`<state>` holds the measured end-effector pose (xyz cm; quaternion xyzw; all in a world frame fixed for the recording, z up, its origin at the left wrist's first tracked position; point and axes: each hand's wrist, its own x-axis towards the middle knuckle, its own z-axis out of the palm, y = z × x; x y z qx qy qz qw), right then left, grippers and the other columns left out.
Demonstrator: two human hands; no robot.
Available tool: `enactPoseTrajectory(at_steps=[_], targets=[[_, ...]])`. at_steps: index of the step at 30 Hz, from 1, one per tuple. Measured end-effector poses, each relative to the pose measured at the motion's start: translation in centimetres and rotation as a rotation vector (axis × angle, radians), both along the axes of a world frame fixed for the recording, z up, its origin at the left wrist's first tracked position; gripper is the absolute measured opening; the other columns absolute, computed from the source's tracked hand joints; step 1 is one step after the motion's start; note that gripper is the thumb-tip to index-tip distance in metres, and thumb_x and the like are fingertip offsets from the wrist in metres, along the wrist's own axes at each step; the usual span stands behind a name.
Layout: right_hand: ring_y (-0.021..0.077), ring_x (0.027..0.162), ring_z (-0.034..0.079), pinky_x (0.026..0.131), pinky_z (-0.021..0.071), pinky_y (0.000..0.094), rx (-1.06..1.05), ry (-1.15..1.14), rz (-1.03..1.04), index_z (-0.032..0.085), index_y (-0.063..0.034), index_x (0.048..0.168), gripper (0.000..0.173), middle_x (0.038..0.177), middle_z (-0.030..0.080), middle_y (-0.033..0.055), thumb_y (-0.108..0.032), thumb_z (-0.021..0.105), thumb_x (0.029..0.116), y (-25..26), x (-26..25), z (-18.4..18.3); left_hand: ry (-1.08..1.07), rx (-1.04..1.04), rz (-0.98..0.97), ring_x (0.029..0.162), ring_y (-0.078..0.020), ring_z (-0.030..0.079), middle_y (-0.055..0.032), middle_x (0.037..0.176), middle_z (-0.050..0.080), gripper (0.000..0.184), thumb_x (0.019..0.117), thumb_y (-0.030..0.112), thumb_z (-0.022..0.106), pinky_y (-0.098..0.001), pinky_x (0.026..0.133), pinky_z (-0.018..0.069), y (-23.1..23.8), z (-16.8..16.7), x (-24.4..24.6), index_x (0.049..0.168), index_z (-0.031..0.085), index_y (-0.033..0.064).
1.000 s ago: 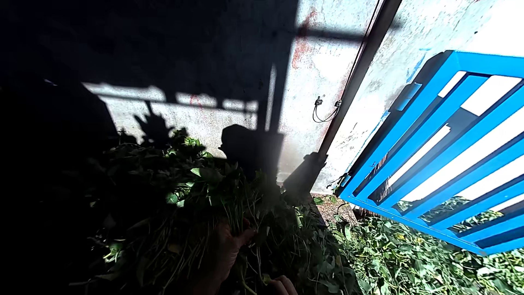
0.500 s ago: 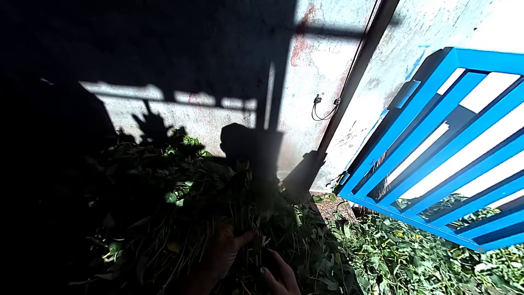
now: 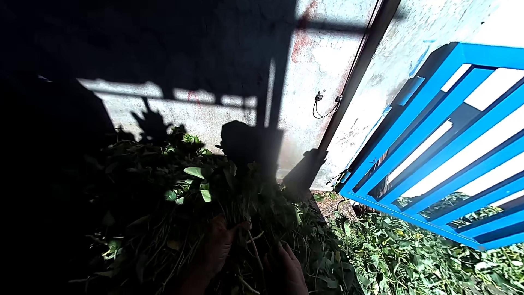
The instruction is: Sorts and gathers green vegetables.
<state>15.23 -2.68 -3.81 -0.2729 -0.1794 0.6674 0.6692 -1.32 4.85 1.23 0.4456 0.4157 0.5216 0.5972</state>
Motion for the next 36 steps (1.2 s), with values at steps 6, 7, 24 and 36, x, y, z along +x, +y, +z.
enactPoseTrajectory(at_steps=[6, 7, 24, 36], targets=[[0.0062, 0.062, 0.054, 0.057, 0.0483, 0.0234, -0.045, -0.502, -0.014, 0.065, 0.0019, 0.124, 0.033, 0.085, 0.066, 0.0052, -0.021, 0.065, 0.0998, 1.1, -0.8, 2.3, 0.044, 0.048, -0.151, 0.089, -0.0169, 0.072, -0.0088, 0.095, 0.074, 0.021, 0.0865, -0.002, 0.075, -0.0327, 0.085, 0.0612, -1.0, 0.3, 0.8, 0.106, 0.068, -0.0014], [0.0064, 0.064, 0.057, 0.058, 0.0501, 0.0227, -0.059, -0.472, -0.068, 0.067, 0.0026, 0.122, 0.029, 0.088, 0.069, 0.0067, -0.016, 0.066, 0.0995, 1.3, -1.2, 2.4, 0.029, 0.052, -0.149, 0.089, -0.018, 0.072, -0.0097, 0.095, 0.074, 0.02, 0.0868, -0.002, 0.075, -0.0339, 0.084, 0.0615, -0.8, 0.3, 0.7, 0.105, 0.068, -0.0017], [0.0044, 0.057, 0.05, 0.056, 0.0469, 0.0231, -0.005, -0.644, 0.031, 0.056, -0.0025, 0.104, 0.021, 0.066, 0.05, -0.0037, -0.012, 0.038, 0.1088, -2.6, -0.2, 0.4, -0.072, -0.098, 0.308, 0.071, -0.026, 0.071, -0.0191, 0.088, 0.071, 0.017, 0.0913, -0.007, 0.069, -0.0371, 0.063, 0.0627, 1.6, 0.9, -1.1, 0.107, 0.062, -0.0087], [0.0293, 0.111, 0.066, 0.087, 0.0601, 0.0427, 0.389, -1.675, -0.239, 0.062, -0.0011, 0.136, 0.07, 0.125, 0.065, 0.0188, -0.033, 0.085, 0.0783, -0.6, -2.5, 0.9, 0.163, -0.047, 0.235, 0.058, -0.0225, 0.068, -0.0143, 0.074, 0.07, 0.018, 0.0849, 0.0, 0.08, -0.0336, 0.056, 0.0607, 0.8, 0.5, 0.3, 0.095, 0.065, -0.0048]])
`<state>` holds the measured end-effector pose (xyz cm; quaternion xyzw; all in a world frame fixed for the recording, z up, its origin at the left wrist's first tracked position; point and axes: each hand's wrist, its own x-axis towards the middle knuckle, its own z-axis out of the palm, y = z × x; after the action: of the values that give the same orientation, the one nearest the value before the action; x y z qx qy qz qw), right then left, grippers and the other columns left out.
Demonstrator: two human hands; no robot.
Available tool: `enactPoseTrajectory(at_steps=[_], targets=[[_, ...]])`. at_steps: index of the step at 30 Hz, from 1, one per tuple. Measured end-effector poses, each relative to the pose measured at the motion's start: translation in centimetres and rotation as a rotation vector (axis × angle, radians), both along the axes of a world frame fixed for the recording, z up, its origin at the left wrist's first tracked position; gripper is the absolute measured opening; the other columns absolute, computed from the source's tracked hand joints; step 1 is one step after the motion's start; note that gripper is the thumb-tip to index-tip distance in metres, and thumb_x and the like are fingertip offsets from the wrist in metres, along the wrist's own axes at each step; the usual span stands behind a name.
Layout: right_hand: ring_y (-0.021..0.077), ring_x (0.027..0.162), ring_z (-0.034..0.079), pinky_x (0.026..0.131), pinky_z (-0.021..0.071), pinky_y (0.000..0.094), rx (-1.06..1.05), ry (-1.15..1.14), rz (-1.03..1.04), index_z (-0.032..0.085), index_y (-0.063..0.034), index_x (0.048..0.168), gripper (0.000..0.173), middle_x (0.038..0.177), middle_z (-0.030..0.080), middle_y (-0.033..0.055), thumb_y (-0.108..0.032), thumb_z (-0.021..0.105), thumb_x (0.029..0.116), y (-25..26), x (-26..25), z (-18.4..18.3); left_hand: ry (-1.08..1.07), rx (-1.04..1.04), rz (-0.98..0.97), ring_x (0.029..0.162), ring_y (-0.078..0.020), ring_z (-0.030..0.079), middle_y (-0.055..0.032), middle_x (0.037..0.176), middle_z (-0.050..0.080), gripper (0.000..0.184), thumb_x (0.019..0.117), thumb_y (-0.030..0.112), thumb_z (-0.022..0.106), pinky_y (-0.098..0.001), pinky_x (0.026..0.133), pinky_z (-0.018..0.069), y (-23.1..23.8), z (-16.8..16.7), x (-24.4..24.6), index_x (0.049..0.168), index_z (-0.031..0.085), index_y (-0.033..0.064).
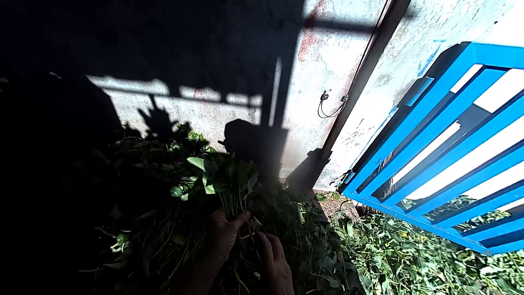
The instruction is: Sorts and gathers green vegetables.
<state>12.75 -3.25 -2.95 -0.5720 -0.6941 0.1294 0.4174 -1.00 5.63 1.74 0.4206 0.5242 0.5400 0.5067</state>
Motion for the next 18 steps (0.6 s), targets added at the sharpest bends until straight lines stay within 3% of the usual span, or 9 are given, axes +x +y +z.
enactPoseTrajectory(at_steps=[3, 7, 9, 12, 15, 18], targets=[[0.0194, 0.087, 0.072, 0.073, 0.0624, 0.0342, 0.109, 0.042, -0.074, 0.074, -0.0032, 0.117, 0.032, 0.103, 0.071, 0.0113, -0.015, 0.073, 0.0872, 1.2, -1.2, -1.0, -0.045, -0.056, -0.019, 0.058, -0.0216, 0.068, -0.0141, 0.073, 0.069, 0.018, 0.086, 0.0, 0.079, -0.0329, 0.056, 0.0603, -0.1, 0.0, -0.1, 0.094, 0.065, -0.005], [0.0126, 0.079, 0.068, 0.069, 0.0603, 0.0268, 0.217, 0.116, -0.094, 0.076, -0.0017, 0.109, 0.023, 0.093, 0.07, 0.0073, -0.013, 0.061, 0.0952, 1.8, -1.4, -0.9, -0.08, -0.11, -0.063, 0.073, -0.0224, 0.072, -0.0151, 0.084, 0.072, 0.021, 0.084, 0.002, 0.082, -0.0342, 0.07, 0.0626, -0.3, 0.2, -0.4, 0.097, 0.067, -0.0052], [0.0123, 0.078, 0.068, 0.069, 0.0598, 0.0261, 0.217, 0.134, -0.076, 0.075, 0.0002, 0.11, 0.025, 0.092, 0.069, 0.0078, -0.013, 0.06, 0.0947, 1.9, -1.5, -0.9, -0.083, -0.144, -0.089, 0.083, -0.0217, 0.073, -0.0143, 0.091, 0.074, 0.025, 0.0812, 0.001, 0.084, -0.0343, 0.078, 0.0627, -0.4, 0.2, -0.3, 0.099, 0.068, -0.0046], [0.0125, 0.082, 0.068, 0.072, 0.0604, 0.0263, 0.209, 0.155, -0.049, 0.074, 0.0017, 0.11, 0.034, 0.095, 0.069, 0.0092, -0.022, 0.076, 0.0855, 2.0, -1.5, -0.9, -0.116, -0.178, -0.075, 0.085, -0.0214, 0.073, -0.0142, 0.092, 0.074, 0.027, 0.0797, 0.0, 0.085, -0.0351, 0.079, 0.0623, -0.4, 0.3, -0.4, 0.1, 0.068, -0.0047], [0.0108, 0.09, 0.069, 0.077, 0.0608, 0.0234, 0.258, 0.25, -0.068, 0.076, -0.0015, 0.108, 0.024, 0.103, 0.07, 0.0093, -0.014, 0.071, 0.0891, 2.1, -1.5, -1.4, -0.181, -0.223, -0.055, 0.081, -0.0222, 0.073, -0.0154, 0.091, 0.074, 0.025, 0.0809, 0.0, 0.084, -0.0355, 0.075, 0.0623, -0.6, 0.6, -0.3, 0.1, 0.068, -0.0051], [0.012, 0.097, 0.069, 0.084, 0.0602, 0.0243, 0.289, 0.321, -0.089, 0.077, -0.0048, 0.106, 0.019, 0.106, 0.07, 0.0085, -0.011, 0.064, 0.0938, 2.0, -1.3, -1.7, -0.258, -0.261, -0.032, 0.065, -0.0242, 0.07, -0.0179, 0.083, 0.071, 0.022, 0.0867, 0.0, 0.079, -0.0356, 0.061, 0.0621, -0.7, 1.1, 0.0, 0.102, 0.064, -0.0071]])
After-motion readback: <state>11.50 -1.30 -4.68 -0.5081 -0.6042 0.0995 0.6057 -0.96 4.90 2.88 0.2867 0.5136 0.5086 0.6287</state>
